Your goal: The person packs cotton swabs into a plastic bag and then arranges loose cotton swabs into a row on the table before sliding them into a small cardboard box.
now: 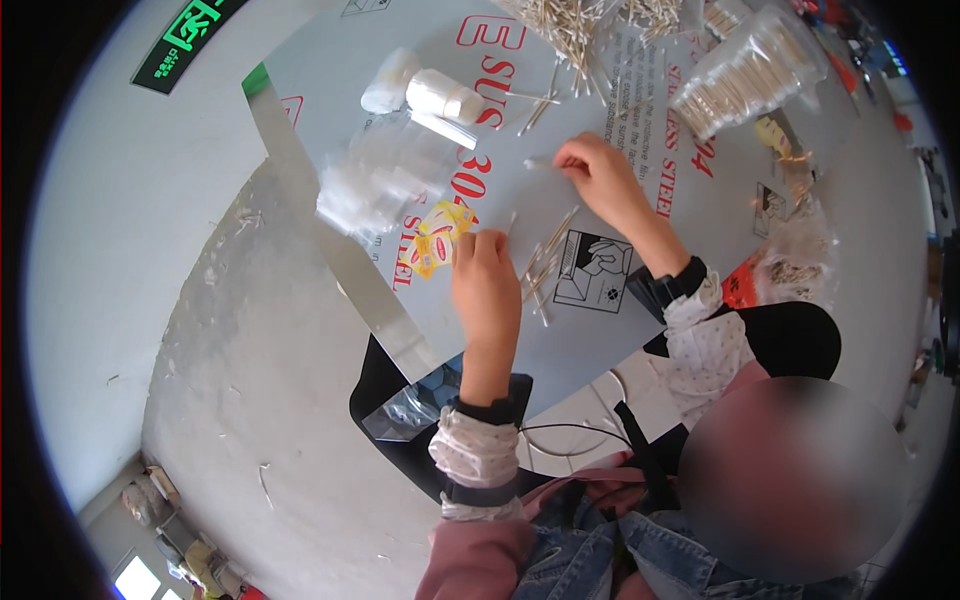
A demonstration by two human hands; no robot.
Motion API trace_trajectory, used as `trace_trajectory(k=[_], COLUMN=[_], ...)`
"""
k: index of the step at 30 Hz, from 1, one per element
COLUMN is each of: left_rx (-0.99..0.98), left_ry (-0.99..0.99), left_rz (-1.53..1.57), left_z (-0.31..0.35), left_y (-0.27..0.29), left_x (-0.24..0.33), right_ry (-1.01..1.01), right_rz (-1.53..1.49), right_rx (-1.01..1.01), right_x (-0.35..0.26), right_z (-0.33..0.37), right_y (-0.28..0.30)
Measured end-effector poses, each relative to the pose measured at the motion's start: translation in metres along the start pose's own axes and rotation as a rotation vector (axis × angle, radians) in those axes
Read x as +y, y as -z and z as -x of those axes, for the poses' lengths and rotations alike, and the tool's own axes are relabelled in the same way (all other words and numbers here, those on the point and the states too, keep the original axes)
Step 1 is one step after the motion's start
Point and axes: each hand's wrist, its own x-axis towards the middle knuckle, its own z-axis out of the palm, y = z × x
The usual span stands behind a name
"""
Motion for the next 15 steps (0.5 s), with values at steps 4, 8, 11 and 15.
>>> trace_trajectory(k=[4,8,11,15], left_rx=[-0.059,-0.066,-0.011,0.036], left_ry=[-0.196,-0.224,-0.207,-0.19], left_rz=[0.069,0.027,-0.016,0.021], left_z=[0.033,0.063,0.069,0.069], left_y=[0.02,0.023,0.014,0.009], left_x=[-0.003,0.009,0.009,0.011], right_ry=[0.214,0.175,0.236,-0.037], right_rz=[-0.061,-0.102,-0.044,0.479], right_rx=[-0.22,-0.383,-0.111,0.309], right_x=[-0.025,-0.041,-0.038,0.008], right_z=[0.018,0.051,0.062,0.097], right_y=[-0.007,-0.009,0.011,0.076])
